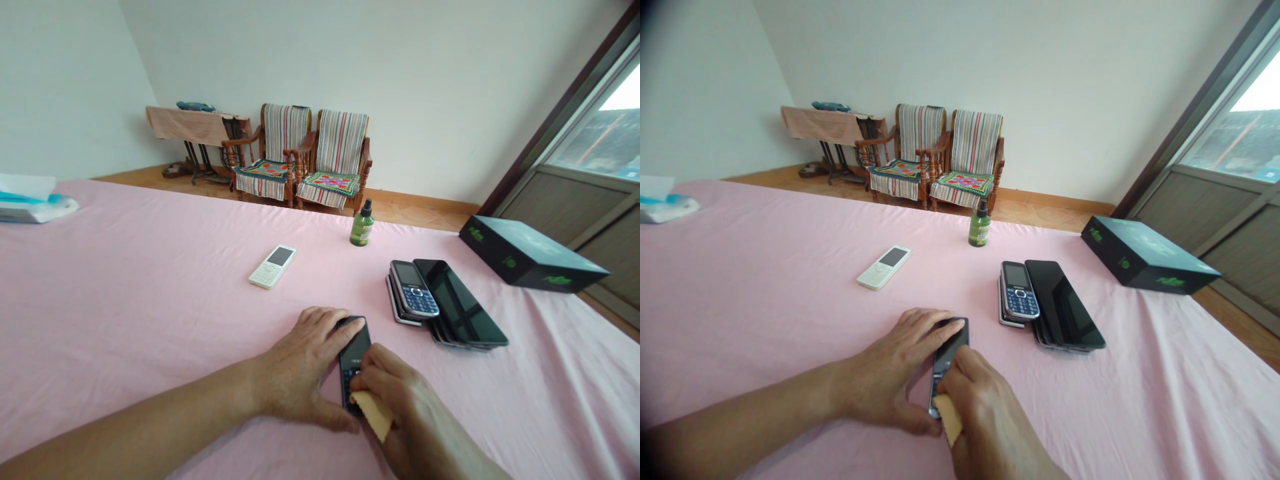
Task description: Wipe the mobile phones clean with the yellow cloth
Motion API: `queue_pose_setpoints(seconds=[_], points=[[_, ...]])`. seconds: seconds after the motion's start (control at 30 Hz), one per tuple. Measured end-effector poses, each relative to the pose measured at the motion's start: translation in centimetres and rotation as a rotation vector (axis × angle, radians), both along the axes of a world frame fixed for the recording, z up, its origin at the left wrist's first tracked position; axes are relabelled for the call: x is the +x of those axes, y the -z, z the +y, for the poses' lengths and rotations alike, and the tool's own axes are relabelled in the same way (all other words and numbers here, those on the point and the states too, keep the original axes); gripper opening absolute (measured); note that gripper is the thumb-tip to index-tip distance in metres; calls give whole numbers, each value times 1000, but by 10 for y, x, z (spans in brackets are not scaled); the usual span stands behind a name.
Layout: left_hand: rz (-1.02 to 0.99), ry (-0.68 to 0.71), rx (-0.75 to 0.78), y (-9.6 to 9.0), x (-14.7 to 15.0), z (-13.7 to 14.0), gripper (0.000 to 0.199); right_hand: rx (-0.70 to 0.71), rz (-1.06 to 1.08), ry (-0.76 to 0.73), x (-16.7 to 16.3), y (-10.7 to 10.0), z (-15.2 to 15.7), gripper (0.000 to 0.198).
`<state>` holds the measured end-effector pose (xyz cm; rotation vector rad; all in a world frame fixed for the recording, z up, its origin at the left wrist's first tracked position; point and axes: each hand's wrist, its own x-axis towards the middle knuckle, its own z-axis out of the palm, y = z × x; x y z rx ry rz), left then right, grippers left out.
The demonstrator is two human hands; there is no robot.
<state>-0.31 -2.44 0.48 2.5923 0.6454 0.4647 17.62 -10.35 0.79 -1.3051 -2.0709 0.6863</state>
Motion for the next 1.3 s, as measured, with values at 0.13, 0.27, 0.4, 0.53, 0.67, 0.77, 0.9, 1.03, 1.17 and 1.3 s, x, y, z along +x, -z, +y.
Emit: queue_pose_setpoints(seconds=[0.13,0.27,0.4,0.53,0.67,0.77,0.9,1.03,1.17,1.3], points=[[-11,0,-10,-2,0,-1,97,-3,-34,-22,-7,7,1,21],[-23,5,-10,-1,0,0,98,-7,-24,-35,-5,4,2,24],[-16,1,11,1,0,0,104,-6,12,-5,3,-4,1,23],[-3,-18,16,2,0,0,105,-7,-38,58,16,-3,0,21],[1,-37,19,2,0,1,108,42,-107,137,26,-1,3,21],[-19,-45,26,2,-1,5,107,111,-22,153,26,-4,6,21],[-18,-59,20,3,-2,8,106,101,72,153,20,-7,6,22],[14,-96,-14,4,-3,8,110,31,16,152,18,0,6,25],[19,-115,-31,4,-3,7,115,-12,4,123,18,6,6,25],[15,-96,-29,3,-3,8,111,12,-17,114,11,4,4,26]])
